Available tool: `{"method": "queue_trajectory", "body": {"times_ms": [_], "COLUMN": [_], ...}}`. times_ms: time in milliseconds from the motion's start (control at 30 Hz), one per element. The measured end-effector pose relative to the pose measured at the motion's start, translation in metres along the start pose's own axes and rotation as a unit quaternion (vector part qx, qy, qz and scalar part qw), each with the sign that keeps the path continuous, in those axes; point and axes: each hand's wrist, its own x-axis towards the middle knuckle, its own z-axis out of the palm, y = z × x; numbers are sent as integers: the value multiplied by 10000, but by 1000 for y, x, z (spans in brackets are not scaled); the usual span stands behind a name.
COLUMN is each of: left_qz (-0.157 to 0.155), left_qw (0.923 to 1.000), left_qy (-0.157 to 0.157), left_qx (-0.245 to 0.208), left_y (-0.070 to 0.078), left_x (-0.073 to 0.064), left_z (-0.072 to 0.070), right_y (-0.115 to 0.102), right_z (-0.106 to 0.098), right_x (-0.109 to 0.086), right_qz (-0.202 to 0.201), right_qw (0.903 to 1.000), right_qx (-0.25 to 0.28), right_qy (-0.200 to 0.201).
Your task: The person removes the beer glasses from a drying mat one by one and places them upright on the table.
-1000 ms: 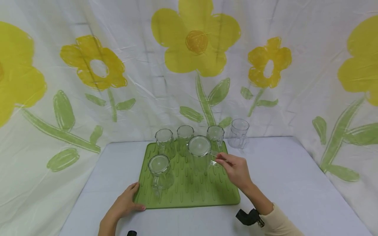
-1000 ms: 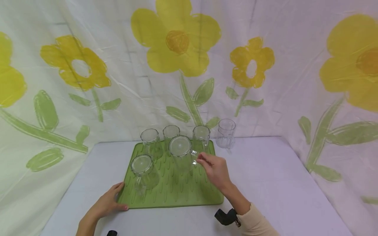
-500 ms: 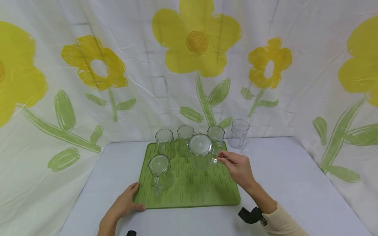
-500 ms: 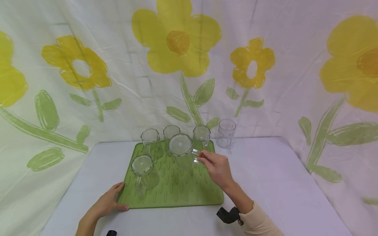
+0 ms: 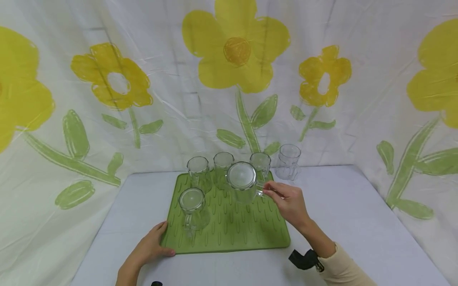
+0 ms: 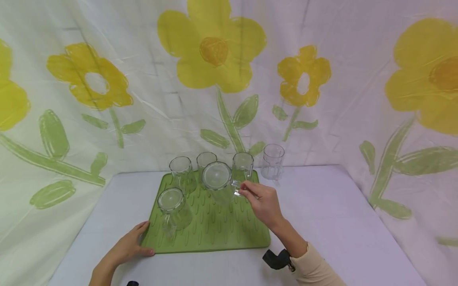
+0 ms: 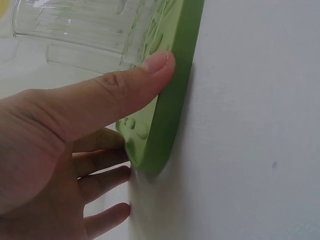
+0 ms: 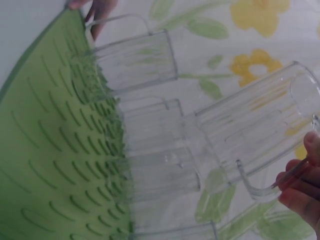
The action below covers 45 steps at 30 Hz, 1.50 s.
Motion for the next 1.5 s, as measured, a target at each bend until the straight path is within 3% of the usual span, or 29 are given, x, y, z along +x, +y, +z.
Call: {"method": "queue_trajectory", "body": {"times_ms": [700,833,1067,1167,1500], "left_qz": [53,67,-291,-236,16], "left_qw": [10000,9999,9988,9985,9950], "left_qy": [-20,111,148,177,750], "left_qx": [-66,-69,-366,-456,-653], "left_y": [-2,-2,3,7,26], "left_x": [-1,-2,-6,-7,-2], "left_z": [-1,-7,-23,-32,-41], "right_y": [0,0,-1,-1,-1], "right_z": [-3,-4,-6,-6,-6], "right_x": [5,6,6,5,8], "right_qz": [-190,-302,-331,-379,-736], "right_qw": [9998,9995,9990,9987,9966], "right_qx": [55,-35,-213,-252,-311], "right_qy": [-27,-81,-211,-223,-181]}}
